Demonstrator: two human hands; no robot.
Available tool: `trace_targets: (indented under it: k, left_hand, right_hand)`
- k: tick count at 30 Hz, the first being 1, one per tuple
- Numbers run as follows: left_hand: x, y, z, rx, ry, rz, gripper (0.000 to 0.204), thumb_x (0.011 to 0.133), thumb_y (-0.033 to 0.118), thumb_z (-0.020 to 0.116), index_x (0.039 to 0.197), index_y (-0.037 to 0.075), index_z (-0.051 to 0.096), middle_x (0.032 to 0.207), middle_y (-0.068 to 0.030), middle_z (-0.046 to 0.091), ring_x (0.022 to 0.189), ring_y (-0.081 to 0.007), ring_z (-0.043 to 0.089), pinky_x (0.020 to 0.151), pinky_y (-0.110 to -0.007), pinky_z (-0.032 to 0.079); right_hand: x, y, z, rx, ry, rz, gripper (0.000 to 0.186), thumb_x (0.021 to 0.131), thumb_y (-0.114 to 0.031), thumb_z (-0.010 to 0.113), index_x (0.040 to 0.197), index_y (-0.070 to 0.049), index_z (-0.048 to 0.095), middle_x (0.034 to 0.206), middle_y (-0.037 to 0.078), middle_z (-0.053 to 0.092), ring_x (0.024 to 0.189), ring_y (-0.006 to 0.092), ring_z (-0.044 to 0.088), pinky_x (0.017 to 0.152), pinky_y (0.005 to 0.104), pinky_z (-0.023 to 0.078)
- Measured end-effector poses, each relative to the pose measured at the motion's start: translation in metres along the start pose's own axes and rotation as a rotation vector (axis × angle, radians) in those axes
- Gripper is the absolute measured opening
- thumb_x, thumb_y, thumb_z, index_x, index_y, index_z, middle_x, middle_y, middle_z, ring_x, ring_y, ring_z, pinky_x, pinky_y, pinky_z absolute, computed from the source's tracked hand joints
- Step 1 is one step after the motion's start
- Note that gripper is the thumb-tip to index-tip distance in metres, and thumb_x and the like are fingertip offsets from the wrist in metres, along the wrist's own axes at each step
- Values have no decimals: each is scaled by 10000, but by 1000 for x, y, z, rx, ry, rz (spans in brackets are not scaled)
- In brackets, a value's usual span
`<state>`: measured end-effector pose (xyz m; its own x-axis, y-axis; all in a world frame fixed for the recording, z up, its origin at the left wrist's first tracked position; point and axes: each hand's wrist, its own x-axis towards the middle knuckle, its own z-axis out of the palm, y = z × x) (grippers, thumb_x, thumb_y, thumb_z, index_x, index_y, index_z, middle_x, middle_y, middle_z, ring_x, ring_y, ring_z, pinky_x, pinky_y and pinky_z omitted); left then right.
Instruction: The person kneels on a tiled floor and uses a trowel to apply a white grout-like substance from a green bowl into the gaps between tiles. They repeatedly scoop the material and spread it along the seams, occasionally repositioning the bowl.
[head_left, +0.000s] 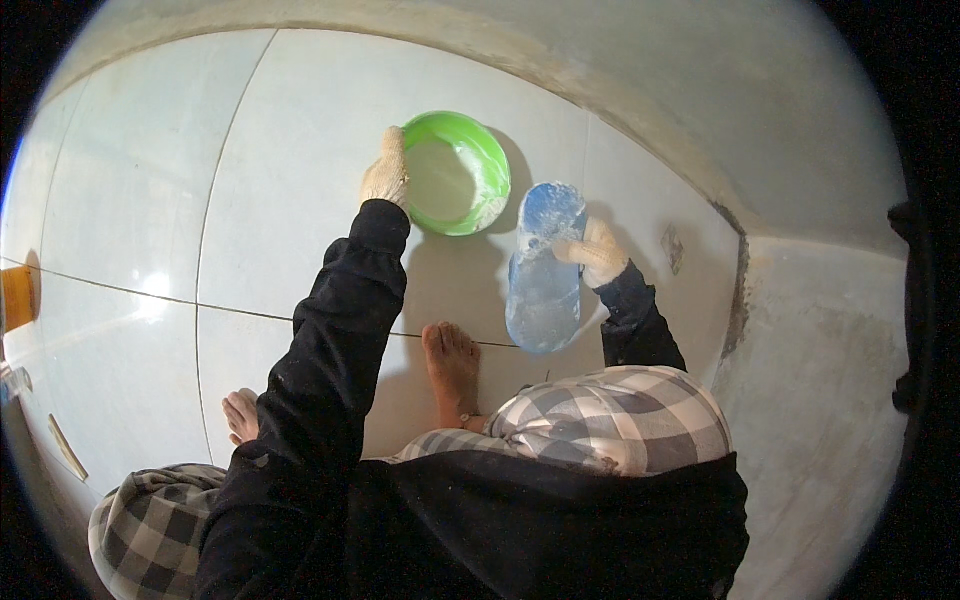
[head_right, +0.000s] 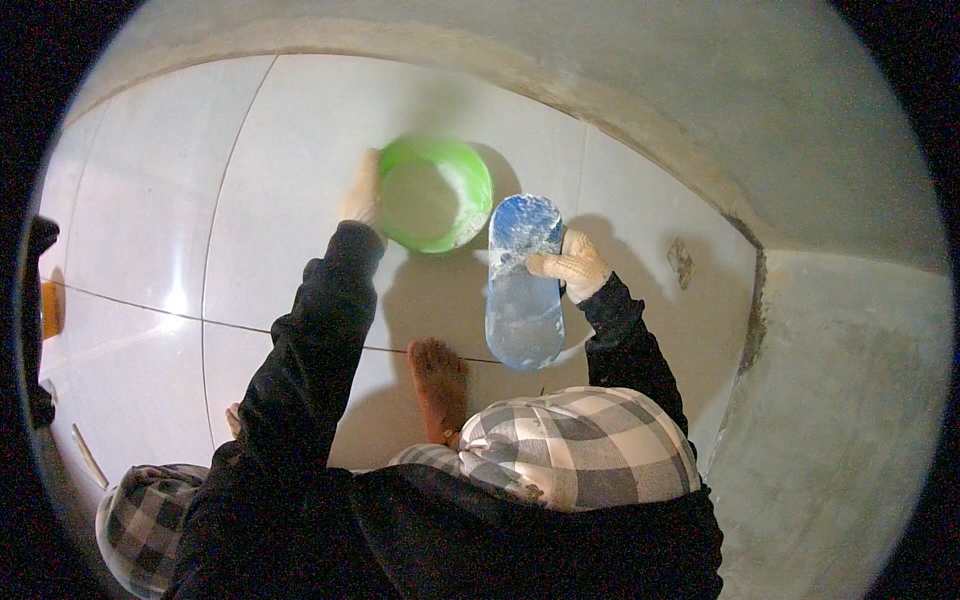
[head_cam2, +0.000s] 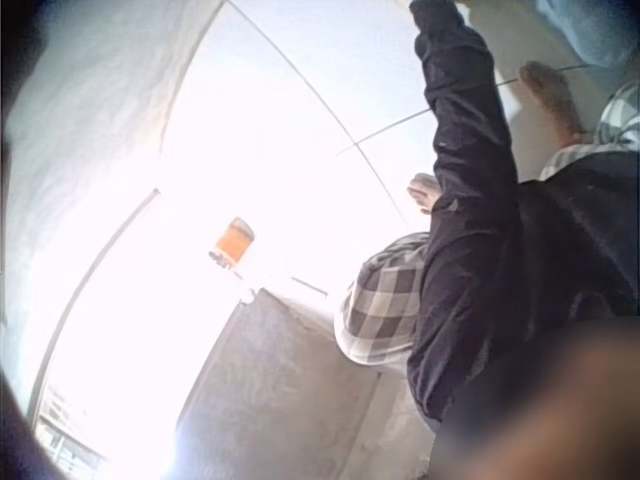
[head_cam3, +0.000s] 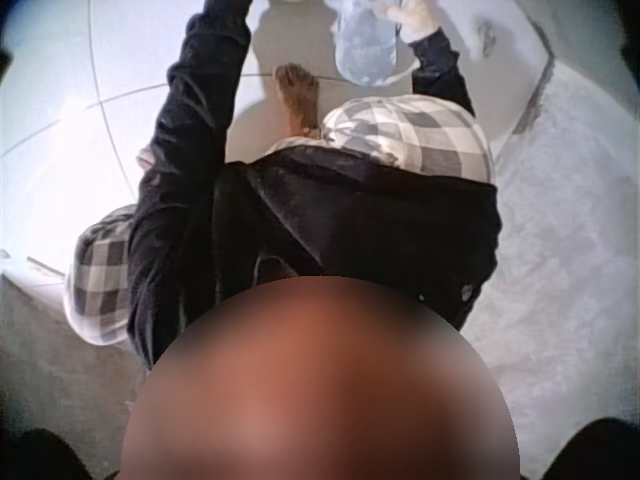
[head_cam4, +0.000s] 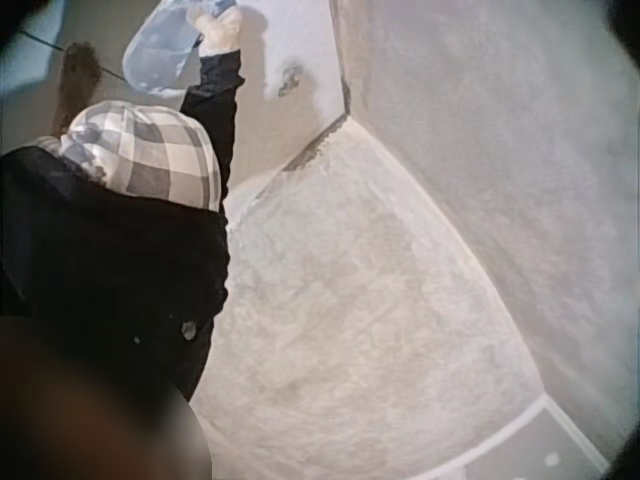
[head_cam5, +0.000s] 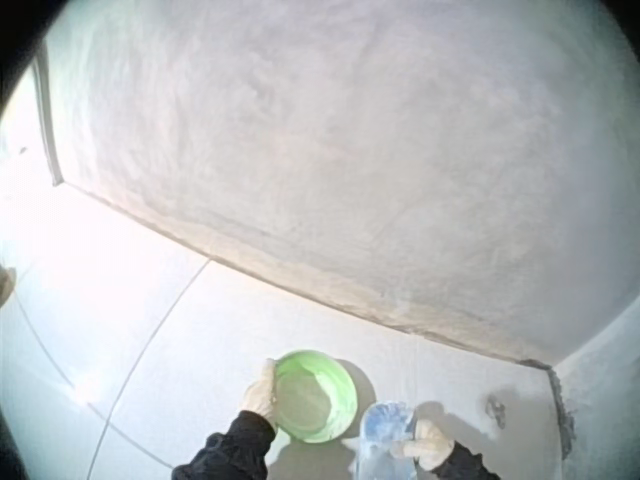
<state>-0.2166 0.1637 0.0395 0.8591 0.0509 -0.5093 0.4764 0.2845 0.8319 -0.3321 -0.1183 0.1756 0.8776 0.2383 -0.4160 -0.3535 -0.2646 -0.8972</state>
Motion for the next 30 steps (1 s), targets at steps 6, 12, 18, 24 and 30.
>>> trace_targets:
  k: [6, 12, 18, 24, 30]
  left_hand:
    - [-35, 6, -5, -93, -3, -83, 658, 912, 579, 530, 1138, -30, 641, 1061, -137, 682, 901, -208, 658, 801, -344, 516]
    - [-33, 3, -4, 134, 52, -48, 874, 903, 725, 309, 1150, -38, 658, 1047, -252, 678, 1054, -364, 630, 944, -417, 444]
    - [-44, 9, 1, 389, 15, 130, 885, 892, 733, 293, 1103, -43, 664, 985, -251, 674, 1007, -365, 635, 923, -426, 447]
    - [-47, 11, 4, -11, 21, -47, 842, 871, 720, 417, 1069, -58, 669, 911, -176, 673, 896, -267, 631, 848, -365, 468]
    - [-44, 2, 2, -152, -36, -29, 800, 872, 682, 488, 1086, -67, 672, 933, -152, 693, 876, -230, 644, 815, -335, 486]
  right_hand:
    - [-8, -29, 43, -834, 463, -366, 342, 816, -310, 728, 1010, -36, 660, 886, 173, 698, 804, 305, 680, 715, 386, 521]
    - [-2, -31, 52, -684, 368, -242, 380, 782, -330, 730, 1010, -34, 664, 896, 181, 688, 818, 335, 668, 740, 414, 513]
    - [6, -29, 35, -689, 19, 32, 342, 719, -301, 728, 892, -11, 675, 854, 199, 680, 778, 343, 652, 740, 417, 507]
    - [3, -36, 15, -969, -287, 229, 391, 682, -360, 713, 909, -42, 695, 882, 199, 693, 792, 348, 656, 730, 401, 511]
    - [-30, -37, -1, -959, 0, -148, 443, 712, -252, 805, 1098, -63, 699, 1002, 153, 715, 843, 305, 663, 809, 378, 523]
